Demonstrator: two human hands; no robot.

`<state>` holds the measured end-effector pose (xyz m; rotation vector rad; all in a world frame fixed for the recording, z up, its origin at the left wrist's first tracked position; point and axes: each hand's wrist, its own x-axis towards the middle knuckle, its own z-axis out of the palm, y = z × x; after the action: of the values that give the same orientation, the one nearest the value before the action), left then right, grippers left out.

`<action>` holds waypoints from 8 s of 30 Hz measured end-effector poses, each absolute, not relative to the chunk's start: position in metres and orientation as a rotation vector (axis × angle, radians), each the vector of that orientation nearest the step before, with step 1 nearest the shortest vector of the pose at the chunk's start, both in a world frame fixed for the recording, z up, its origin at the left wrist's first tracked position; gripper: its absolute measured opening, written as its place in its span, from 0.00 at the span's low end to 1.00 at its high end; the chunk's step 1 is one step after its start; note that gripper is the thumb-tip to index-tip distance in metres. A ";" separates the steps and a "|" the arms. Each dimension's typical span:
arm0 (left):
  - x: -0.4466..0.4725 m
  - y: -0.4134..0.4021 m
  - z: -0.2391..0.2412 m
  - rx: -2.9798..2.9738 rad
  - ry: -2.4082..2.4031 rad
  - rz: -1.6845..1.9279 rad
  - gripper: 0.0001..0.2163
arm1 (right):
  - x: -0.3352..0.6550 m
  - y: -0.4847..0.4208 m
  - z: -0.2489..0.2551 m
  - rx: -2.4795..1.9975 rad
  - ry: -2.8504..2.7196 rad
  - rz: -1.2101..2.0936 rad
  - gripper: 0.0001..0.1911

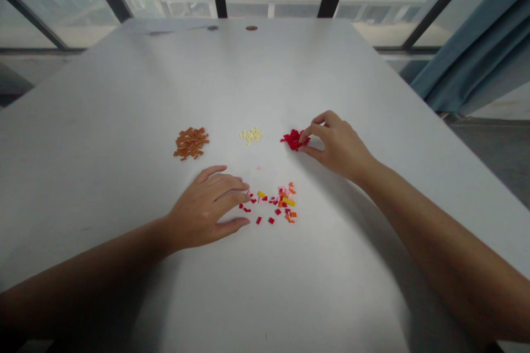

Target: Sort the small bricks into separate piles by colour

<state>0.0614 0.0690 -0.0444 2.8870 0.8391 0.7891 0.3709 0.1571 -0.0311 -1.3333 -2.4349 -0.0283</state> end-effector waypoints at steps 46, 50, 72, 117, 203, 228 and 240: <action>0.062 0.070 -0.046 2.888 0.844 0.772 0.11 | 0.317 0.076 -0.008 -0.900 -2.702 0.685 0.07; 0.063 0.070 -0.046 2.884 0.840 0.777 0.11 | 0.315 0.073 -0.014 -0.801 -2.758 0.599 0.06; 0.061 0.069 -0.045 2.900 0.838 0.771 0.11 | 0.355 0.134 -0.023 -1.210 -2.320 0.110 0.09; 0.062 0.069 -0.045 2.884 0.849 0.747 0.11 | 0.312 0.065 -0.003 -0.953 -2.840 0.436 0.08; 0.063 0.066 -0.044 2.929 0.831 0.774 0.10 | 0.332 0.060 -0.033 -0.891 -2.552 -0.304 0.05; 0.063 0.072 -0.048 2.914 0.813 0.739 0.10 | 0.333 0.069 -0.046 -1.048 -2.486 -0.073 0.06; 0.063 0.072 -0.047 2.924 0.841 0.700 0.11 | 0.332 0.066 -0.045 -1.124 -2.496 0.012 0.05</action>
<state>0.0626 0.0715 -0.0475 2.9237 0.8406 0.6999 0.3317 0.0664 -0.0447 -1.1244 -2.4959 0.0123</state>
